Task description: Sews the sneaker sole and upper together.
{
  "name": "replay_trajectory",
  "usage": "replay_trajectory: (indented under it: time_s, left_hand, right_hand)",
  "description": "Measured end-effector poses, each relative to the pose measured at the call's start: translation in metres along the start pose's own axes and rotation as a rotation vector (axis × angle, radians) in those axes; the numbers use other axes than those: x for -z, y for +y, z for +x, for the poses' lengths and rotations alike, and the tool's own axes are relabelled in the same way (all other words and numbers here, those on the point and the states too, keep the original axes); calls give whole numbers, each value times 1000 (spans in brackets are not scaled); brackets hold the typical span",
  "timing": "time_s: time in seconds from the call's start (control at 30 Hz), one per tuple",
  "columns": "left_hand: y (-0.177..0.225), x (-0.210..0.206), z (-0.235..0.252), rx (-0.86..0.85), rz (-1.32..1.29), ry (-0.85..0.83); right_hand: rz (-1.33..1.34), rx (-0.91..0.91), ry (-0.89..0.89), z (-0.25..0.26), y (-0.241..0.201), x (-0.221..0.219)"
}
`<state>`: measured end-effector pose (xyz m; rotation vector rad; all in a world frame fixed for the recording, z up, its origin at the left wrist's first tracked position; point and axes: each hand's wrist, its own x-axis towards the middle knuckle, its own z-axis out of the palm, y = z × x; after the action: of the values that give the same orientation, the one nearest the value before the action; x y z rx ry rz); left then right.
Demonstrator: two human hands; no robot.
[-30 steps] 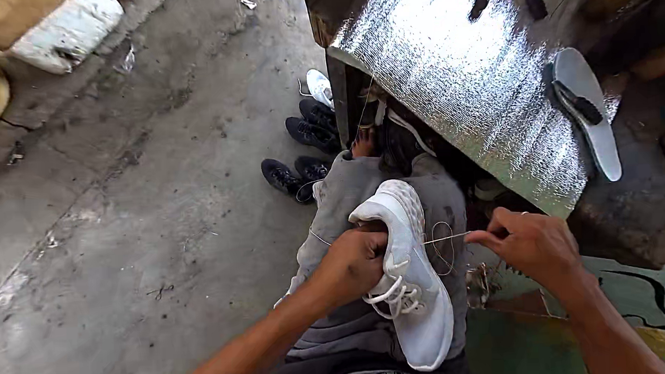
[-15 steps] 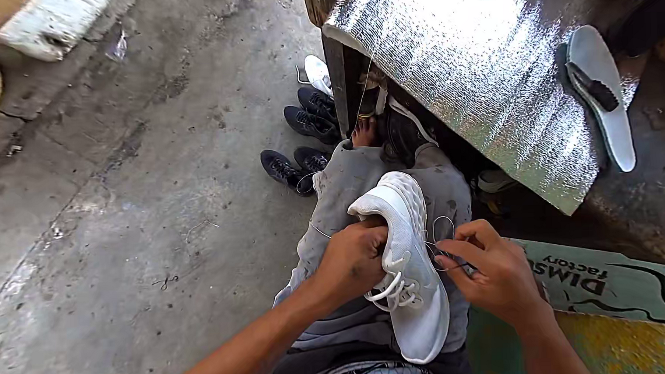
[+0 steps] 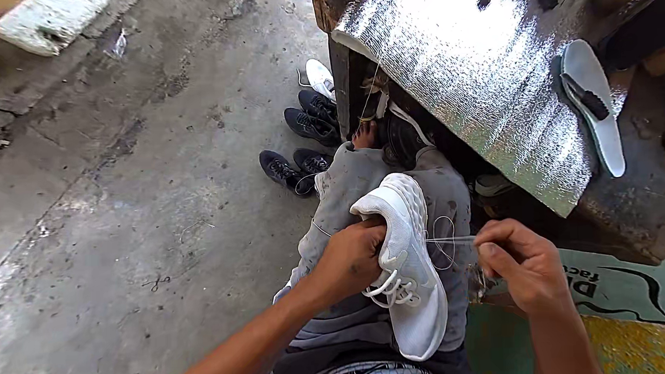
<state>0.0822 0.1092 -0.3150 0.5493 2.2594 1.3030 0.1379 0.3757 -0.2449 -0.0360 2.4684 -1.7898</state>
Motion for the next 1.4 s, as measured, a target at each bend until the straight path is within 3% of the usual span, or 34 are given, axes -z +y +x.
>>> replay_trajectory:
  time_s: [0.1,0.17,0.23,0.33,0.47,0.5,0.57,0.63,0.7,0.83,0.93,1.07,1.17,1.27,1.33,1.4]
  left_hand:
    - [0,-1,-1,-14,20,1]
    - [1,-1,1,-28,26,3]
    - [0,-2,1,-33,23,2]
    - [-1,-1,0,-27,11,2]
    - [-2,0,-1,-14,3,-3]
    - [-2,0,-1,-10,10,-1]
    - [-2,0,-1,-19,46,7]
    - [1,-1,-2,-51,130,29]
    - [6,-2,-1,-90,238,60]
    - [12,-4,0,-131,419,104]
    - [-1,15,-11,-156,553,202]
    - [-48,88,-39,73,657,211]
    - [-72,106,-50,19,425,132]
    - [-55,93,-55,-280,-324,-127]
    - [-37,82,-48,-441,-809,-245]
    - [-25,77,-42,-459,-972,-274]
  right_hand:
    - [-765,109,138,5,7,-12]
    - [-981,159,201,10,14,-27]
    - [-1029,136,201,15,20,-35]
    - [-770,102,173,16,15,-32]
    - [179,28,60,-3,0,20]
    - [397,12,129,-10,-2,40]
    - [549,-2,466,-25,1,79]
    - [241,-51,803,-31,9,96]
    - [-117,-71,689,-38,7,72]
    - [-473,10,215,-32,6,-43]
    - [-667,39,170,-18,23,-79]
    - [-722,17,156,-19,23,-77]
    - [-722,-18,135,-21,17,-74]
    - [-532,-101,100,-27,5,-61]
    - [-150,-120,68,-27,4,-49]
    - [412,-92,7,-26,8,-42]
